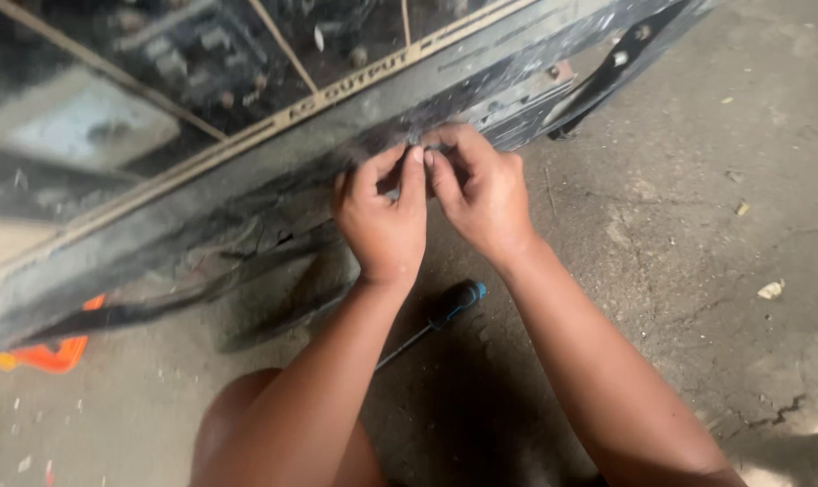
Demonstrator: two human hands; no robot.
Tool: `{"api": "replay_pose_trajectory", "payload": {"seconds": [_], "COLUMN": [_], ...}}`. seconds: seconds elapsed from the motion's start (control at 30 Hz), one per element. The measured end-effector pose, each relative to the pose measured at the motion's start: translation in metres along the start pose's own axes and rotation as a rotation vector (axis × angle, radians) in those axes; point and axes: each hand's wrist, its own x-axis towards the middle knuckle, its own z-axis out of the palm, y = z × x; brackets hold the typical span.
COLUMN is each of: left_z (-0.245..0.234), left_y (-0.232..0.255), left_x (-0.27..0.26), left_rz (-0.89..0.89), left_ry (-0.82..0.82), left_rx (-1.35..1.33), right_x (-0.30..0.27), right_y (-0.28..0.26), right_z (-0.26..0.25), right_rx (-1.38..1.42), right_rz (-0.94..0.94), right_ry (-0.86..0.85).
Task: The person manipulates wires and terminal connections on a portable generator, using a screwdriver to tighten or loosen components.
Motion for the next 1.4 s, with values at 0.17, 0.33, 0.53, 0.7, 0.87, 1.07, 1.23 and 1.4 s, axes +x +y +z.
{"api": "replay_pose_trajectory", "payload": {"seconds": [0.17, 0.33, 0.53, 0.7, 0.87, 1.07, 1.23, 1.4], "left_z": [-0.004, -0.003, -0.004, -0.005, -0.007, -0.004, 0.0, 0.002], "left_y": [0.012, 0.016, 0.02, 0.024, 0.038, 0.048, 0.043, 0.037], "left_x": [0.003, 0.003, 0.004, 0.008, 0.016, 0.022, 0.019, 0.014], "left_rz": [-0.191, -0.105, -0.2, -0.228, -0.315, -0.424, -0.288, -0.188], "left_ry": [-0.057, 0.019, -0.002, 0.006, -0.011, -0.01, 0.043, 0.057], "left_rx": [-0.097, -0.044, -0.096, -0.103, -0.101, -0.074, 0.022, 0.052], "right_x": [-0.004, -0.004, -0.002, -0.011, -0.016, -0.017, -0.014, -0.011], "right_y": [-0.001, 0.002, 0.002, -0.002, 0.002, 0.002, -0.001, -0.003], "right_z": [0.002, 0.004, 0.002, 0.011, 0.021, 0.021, 0.009, -0.005], "right_rx": [0.075, 0.087, -0.07, 0.008, 0.046, 0.184, -0.023, -0.302], "right_rz": [0.083, -0.094, -0.13, -0.06, -0.001, 0.143, 0.025, -0.135], "right_ry": [0.019, 0.102, 0.151, 0.21, 0.237, 0.194, 0.183, 0.179]}}
